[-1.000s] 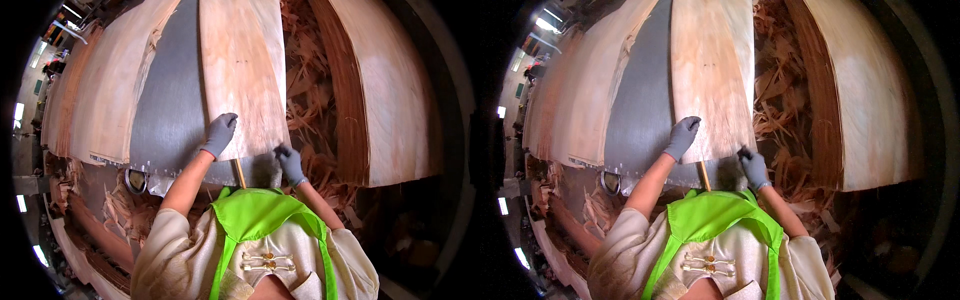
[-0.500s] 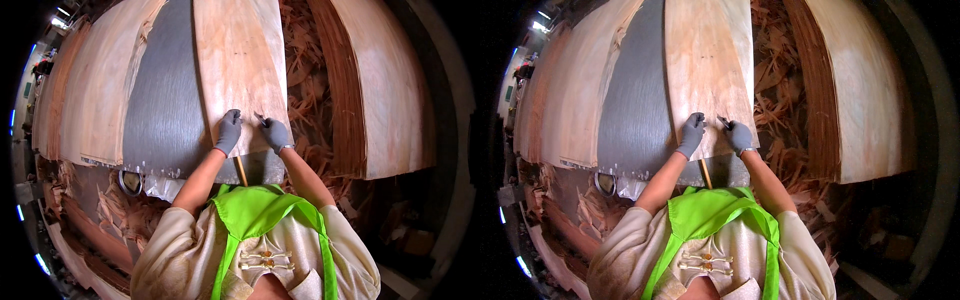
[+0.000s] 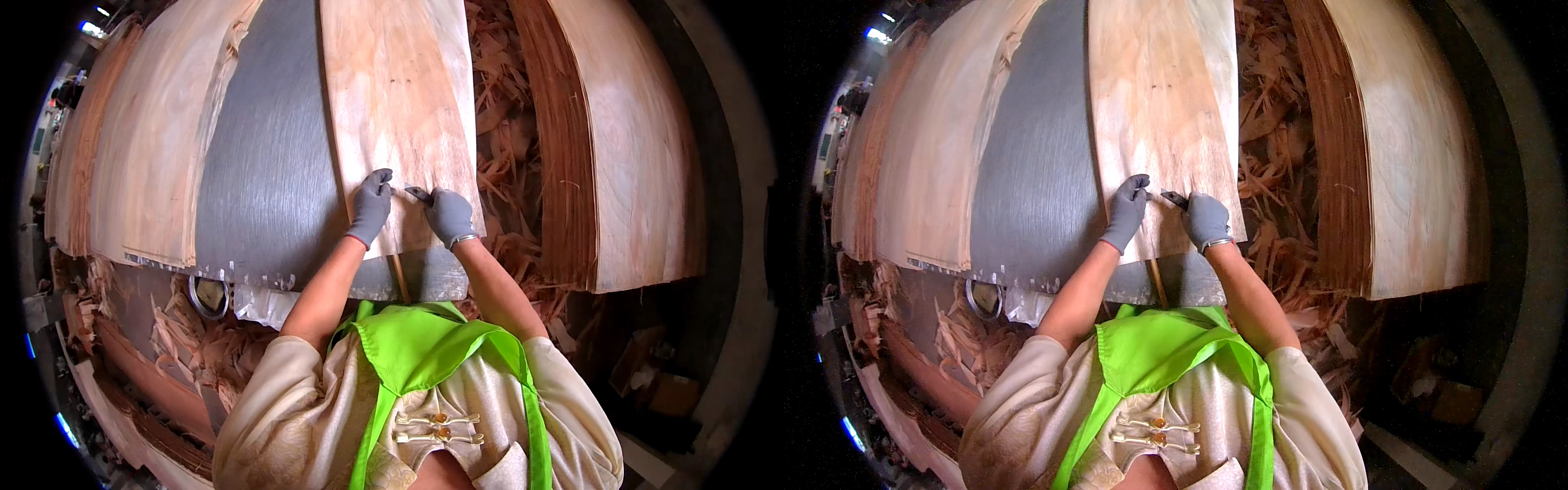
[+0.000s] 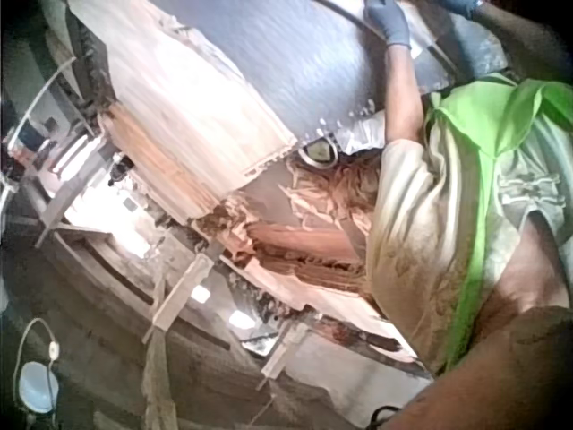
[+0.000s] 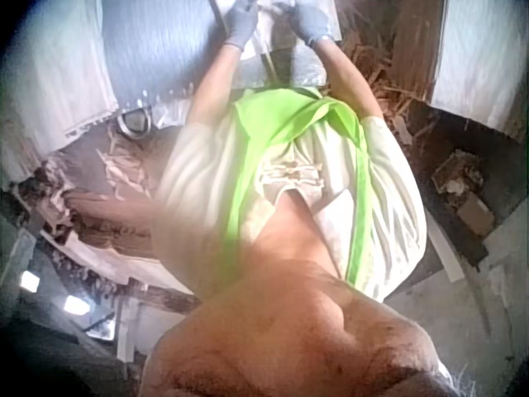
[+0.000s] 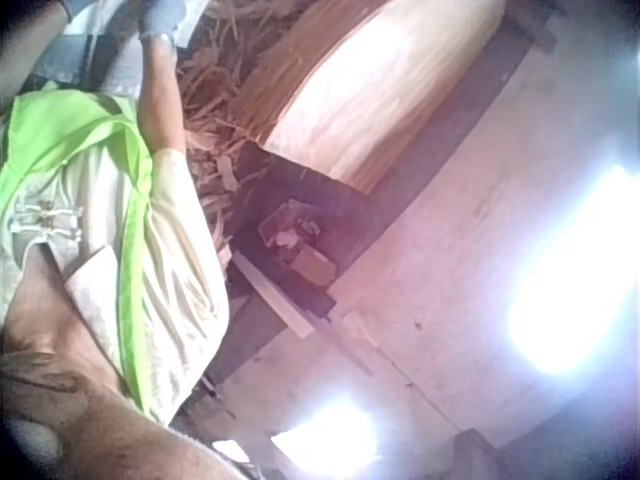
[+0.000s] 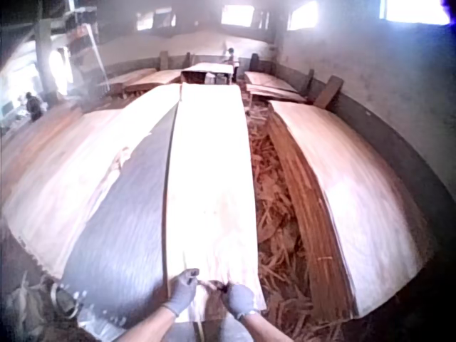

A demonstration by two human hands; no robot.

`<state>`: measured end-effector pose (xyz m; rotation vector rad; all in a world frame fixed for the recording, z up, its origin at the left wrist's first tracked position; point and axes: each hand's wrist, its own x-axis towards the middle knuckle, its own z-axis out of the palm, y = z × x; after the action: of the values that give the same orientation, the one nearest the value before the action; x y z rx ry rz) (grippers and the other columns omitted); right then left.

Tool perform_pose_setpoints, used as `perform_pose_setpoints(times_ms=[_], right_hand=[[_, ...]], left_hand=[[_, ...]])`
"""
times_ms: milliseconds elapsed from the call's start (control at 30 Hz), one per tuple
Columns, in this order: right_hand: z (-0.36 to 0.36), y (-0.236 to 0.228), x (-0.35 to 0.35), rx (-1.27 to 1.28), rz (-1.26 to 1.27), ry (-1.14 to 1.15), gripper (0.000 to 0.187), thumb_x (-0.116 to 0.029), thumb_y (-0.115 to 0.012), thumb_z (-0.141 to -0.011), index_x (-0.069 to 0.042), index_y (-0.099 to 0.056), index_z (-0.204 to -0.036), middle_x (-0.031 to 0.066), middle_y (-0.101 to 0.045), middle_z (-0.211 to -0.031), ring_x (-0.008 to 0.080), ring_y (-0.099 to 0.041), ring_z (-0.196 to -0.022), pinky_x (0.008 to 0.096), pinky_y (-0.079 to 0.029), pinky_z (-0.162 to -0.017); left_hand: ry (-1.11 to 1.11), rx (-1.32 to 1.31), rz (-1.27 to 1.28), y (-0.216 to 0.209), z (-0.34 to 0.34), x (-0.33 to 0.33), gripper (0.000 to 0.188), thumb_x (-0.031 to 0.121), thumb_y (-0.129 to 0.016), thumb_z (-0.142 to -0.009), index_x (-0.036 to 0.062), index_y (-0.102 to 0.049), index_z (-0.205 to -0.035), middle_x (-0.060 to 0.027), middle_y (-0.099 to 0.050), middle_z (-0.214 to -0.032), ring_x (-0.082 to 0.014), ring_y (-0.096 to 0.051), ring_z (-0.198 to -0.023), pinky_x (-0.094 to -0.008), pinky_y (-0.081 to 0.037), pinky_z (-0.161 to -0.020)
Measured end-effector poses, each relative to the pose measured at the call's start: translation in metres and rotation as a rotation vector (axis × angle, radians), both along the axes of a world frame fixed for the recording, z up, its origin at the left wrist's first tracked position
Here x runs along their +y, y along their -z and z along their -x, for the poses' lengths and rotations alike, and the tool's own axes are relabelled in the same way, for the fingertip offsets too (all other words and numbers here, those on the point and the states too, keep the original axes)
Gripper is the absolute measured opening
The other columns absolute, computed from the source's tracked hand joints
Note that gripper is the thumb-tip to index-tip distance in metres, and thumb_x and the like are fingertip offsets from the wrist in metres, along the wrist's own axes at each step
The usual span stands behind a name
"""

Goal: The person trims and measures large wood veneer sheets using a hand-held blade and a measuring tape, moving the sheets between stacks and a metal work table.

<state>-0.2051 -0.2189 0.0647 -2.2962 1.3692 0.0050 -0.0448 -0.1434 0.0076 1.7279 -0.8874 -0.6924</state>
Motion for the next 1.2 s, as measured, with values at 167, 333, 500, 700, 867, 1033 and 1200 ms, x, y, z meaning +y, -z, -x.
perform_pose_setpoints(times_ms=[167, 333, 500, 700, 867, 1033, 1200], right_hand=[[0.006, 0.007, -0.009, -0.117, -0.170, 0.082, 0.022, -0.024, -0.061, -0.079, -0.002, -0.064, -0.083, 0.0174, -0.063, -0.072, 0.0315, -0.063, -0.069, 0.0408, -0.048, -0.062], [0.027, 0.023, -0.014, -0.679, -0.603, 0.300, 0.018, -0.016, -0.065, -0.082, 0.002, -0.062, -0.081, -0.0023, -0.052, -0.065, 0.0067, -0.044, -0.061, 0.0249, -0.038, -0.055], [0.033, 0.029, -0.016, -0.774, -0.666, 0.330, 0.016, -0.015, -0.064, -0.084, 0.001, -0.063, -0.082, -0.0061, -0.051, -0.069, 0.0048, -0.042, -0.061, 0.0225, -0.036, -0.054], [0.037, 0.009, -0.010, -0.906, -0.799, 0.412, 0.012, -0.014, -0.060, -0.087, -0.003, -0.064, -0.088, -0.0060, -0.051, -0.068, 0.0033, -0.041, -0.055, 0.0194, -0.033, -0.050], [0.073, -0.009, -0.003, -0.892, -0.652, 0.679, 0.012, -0.007, -0.057, -0.086, -0.001, -0.064, -0.094, -0.0018, -0.055, -0.072, 0.0055, -0.045, -0.058, 0.0201, -0.037, -0.052], [0.119, 0.030, 0.021, -0.786, -0.316, 0.706, 0.017, -0.009, -0.063, -0.081, 0.002, -0.061, -0.094, 0.0030, -0.060, -0.079, 0.0085, -0.051, -0.068, 0.0242, -0.041, -0.060], [0.121, 0.033, 0.018, -0.737, -0.588, 0.703, 0.016, -0.010, -0.065, -0.081, 0.002, -0.063, -0.091, 0.0002, -0.061, -0.077, 0.0071, -0.050, -0.066, 0.0234, -0.042, -0.059]], left_hand=[[0.013, 0.209, -0.074, -0.016, 0.000, -0.001, 0.030, -0.003, -0.042, -0.086, 0.0004, -0.054, -0.114, -0.0082, -0.061, -0.103, -0.0152, -0.063, -0.077, -0.0253, -0.050, -0.072], [0.024, 0.346, -0.098, -0.026, -0.008, -0.003, 0.030, -0.002, -0.041, -0.087, 0.0014, -0.054, -0.113, -0.0064, -0.060, -0.102, -0.0140, -0.062, -0.074, -0.0240, -0.051, -0.068], [0.075, 0.079, -0.063, -0.037, -0.002, -0.008, 0.026, 0.005, -0.048, -0.086, 0.0025, -0.059, -0.110, -0.0108, -0.065, -0.098, -0.0152, -0.065, -0.076, -0.0284, -0.052, -0.068], [0.160, 0.062, -0.159, -0.052, 0.015, -0.014, 0.024, 0.009, -0.051, -0.086, 0.0026, -0.059, -0.109, -0.0110, -0.066, -0.090, -0.0161, -0.065, -0.071, -0.0283, -0.051, -0.063], [0.210, 0.187, -0.367, -0.052, 0.022, -0.011, 0.018, 0.012, -0.052, -0.087, 0.0024, -0.059, -0.101, -0.0076, -0.064, -0.083, -0.0121, -0.062, -0.059, -0.0247, -0.049, -0.055], [0.425, -0.260, -0.439, -0.065, 0.042, 0.000, 0.019, 0.013, -0.059, -0.082, 0.0022, -0.061, -0.096, -0.0118, -0.064, -0.085, -0.0217, -0.063, -0.072, -0.0317, -0.050, -0.065], [0.347, -0.414, -0.214, -0.057, 0.053, 0.011, 0.021, 0.014, -0.062, -0.079, 0.0030, -0.062, -0.097, -0.0143, -0.060, -0.093, -0.0277, -0.061, -0.083, -0.0358, -0.049, -0.074]])
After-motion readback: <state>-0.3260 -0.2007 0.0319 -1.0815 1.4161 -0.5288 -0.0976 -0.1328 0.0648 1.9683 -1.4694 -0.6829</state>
